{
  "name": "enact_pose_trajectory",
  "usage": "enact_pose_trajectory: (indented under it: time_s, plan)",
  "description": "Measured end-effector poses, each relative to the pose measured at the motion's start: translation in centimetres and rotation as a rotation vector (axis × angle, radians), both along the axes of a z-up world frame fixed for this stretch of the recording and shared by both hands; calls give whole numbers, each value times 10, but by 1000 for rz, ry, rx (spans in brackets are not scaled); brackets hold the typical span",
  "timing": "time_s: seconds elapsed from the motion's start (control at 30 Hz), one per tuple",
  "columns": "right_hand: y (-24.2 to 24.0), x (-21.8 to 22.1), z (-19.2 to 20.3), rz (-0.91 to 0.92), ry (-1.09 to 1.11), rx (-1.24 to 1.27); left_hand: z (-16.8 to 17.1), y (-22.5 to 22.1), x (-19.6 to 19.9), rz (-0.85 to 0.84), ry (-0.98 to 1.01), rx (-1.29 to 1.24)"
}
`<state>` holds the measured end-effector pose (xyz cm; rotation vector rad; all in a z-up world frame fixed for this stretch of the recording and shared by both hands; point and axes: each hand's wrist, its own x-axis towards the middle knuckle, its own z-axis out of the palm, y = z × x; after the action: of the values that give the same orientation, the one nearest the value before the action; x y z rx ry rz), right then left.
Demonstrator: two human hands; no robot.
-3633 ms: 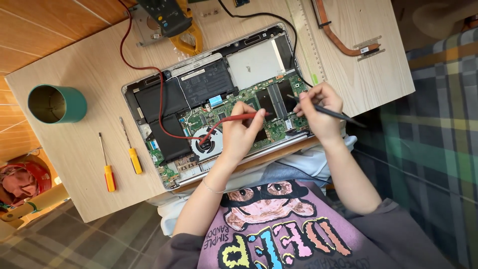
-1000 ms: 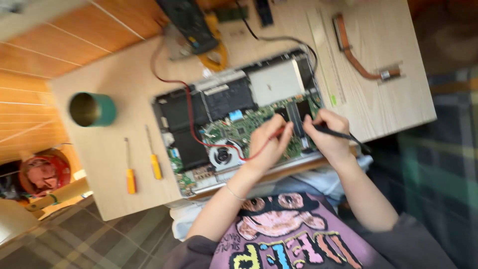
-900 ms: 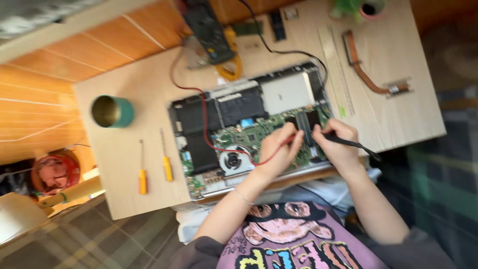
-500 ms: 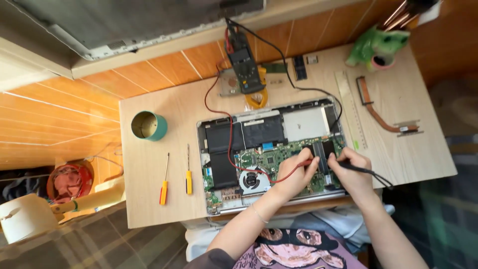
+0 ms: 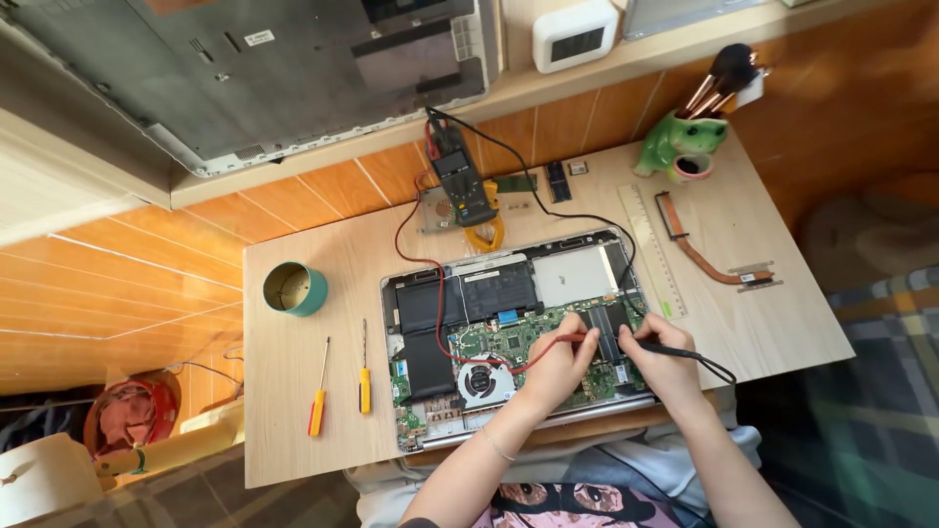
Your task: Testing laptop motherboard circuits using a multimeter and probes.
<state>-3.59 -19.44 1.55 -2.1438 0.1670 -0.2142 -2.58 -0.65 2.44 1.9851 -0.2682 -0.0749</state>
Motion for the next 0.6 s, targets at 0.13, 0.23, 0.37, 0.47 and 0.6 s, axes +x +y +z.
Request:
enact_pose_trajectory:
  time_s: [0.13,0.23,0.37,0.47,0.6]
  plan:
    - [0,-3,-5,17,-62,48,1,-2,2,8,11,19]
    - [3,-10,-5,-24,-44,30,2,-5,-1,31,29,41]
    - [4,-11,2,-24,-35,-4,2,-2,-1,33,78,51]
    - [-1,-16,4,-39,-12,-15,4,7,-4,37,81,-42]
    - [-22,-39,-14,-82,-24,170,15,30,-14,69,-32,-160]
